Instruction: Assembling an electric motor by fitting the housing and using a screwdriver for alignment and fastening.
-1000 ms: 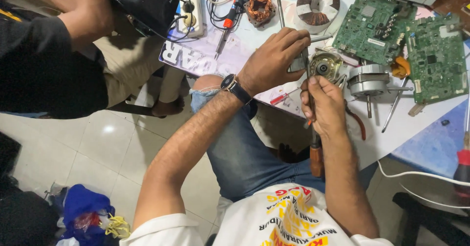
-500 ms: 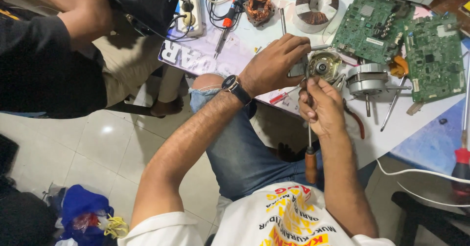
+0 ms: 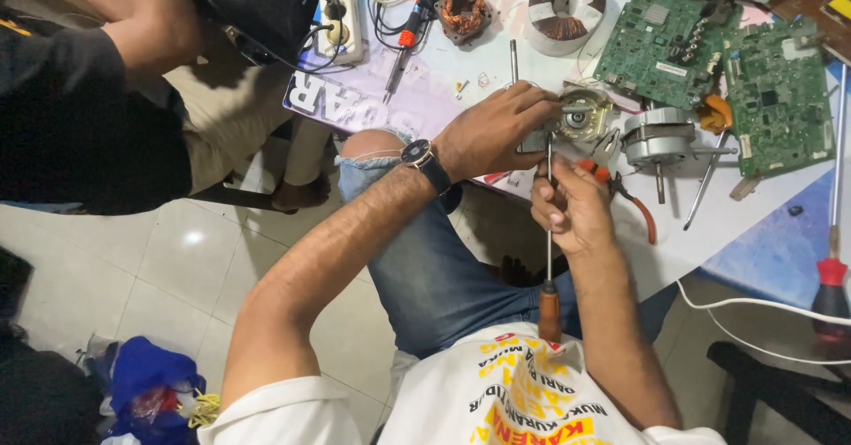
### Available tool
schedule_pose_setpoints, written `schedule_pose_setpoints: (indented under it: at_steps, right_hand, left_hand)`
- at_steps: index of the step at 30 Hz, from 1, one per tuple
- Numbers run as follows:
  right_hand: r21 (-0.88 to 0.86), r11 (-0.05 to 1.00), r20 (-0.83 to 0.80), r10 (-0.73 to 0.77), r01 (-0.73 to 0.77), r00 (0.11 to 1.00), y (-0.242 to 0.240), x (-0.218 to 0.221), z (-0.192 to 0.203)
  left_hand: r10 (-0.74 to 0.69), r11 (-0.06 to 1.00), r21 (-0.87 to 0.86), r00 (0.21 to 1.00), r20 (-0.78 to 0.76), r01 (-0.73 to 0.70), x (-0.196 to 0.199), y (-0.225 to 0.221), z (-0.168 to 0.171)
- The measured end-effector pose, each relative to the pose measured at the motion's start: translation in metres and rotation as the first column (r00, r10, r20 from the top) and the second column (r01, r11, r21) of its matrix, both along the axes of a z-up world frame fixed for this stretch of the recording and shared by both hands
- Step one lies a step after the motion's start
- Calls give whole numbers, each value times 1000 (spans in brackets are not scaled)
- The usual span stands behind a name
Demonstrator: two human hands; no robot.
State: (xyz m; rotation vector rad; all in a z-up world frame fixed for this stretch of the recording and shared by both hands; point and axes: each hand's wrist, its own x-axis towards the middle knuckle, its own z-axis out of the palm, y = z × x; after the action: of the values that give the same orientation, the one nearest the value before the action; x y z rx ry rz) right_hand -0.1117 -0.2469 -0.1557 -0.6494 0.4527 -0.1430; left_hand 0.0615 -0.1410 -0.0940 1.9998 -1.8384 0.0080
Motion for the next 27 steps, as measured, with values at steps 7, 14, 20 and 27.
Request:
schedule_pose_setpoints:
  at_steps: [7, 14, 20, 27]
  right_hand:
    - [50, 999, 9, 18, -18, 1000, 4, -9, -19]
    - [-21, 996, -29, -87, 86, 996, 17, -18, -17]
    - [-196, 968, -98, -178, 156, 979, 24, -16, -14]
    - [-200, 968, -143, -179, 148, 974, 23, -18, -20]
  left_hand:
    - [-12, 998, 55, 995, -100, 17, -9, 6, 5]
    - [-20, 995, 92, 994, -110, 31, -9, 3, -7]
    - [-54, 994, 96, 998, -29, 57, -8, 5, -7]
    - [-93, 993, 80, 993, 71, 87, -7, 6, -18]
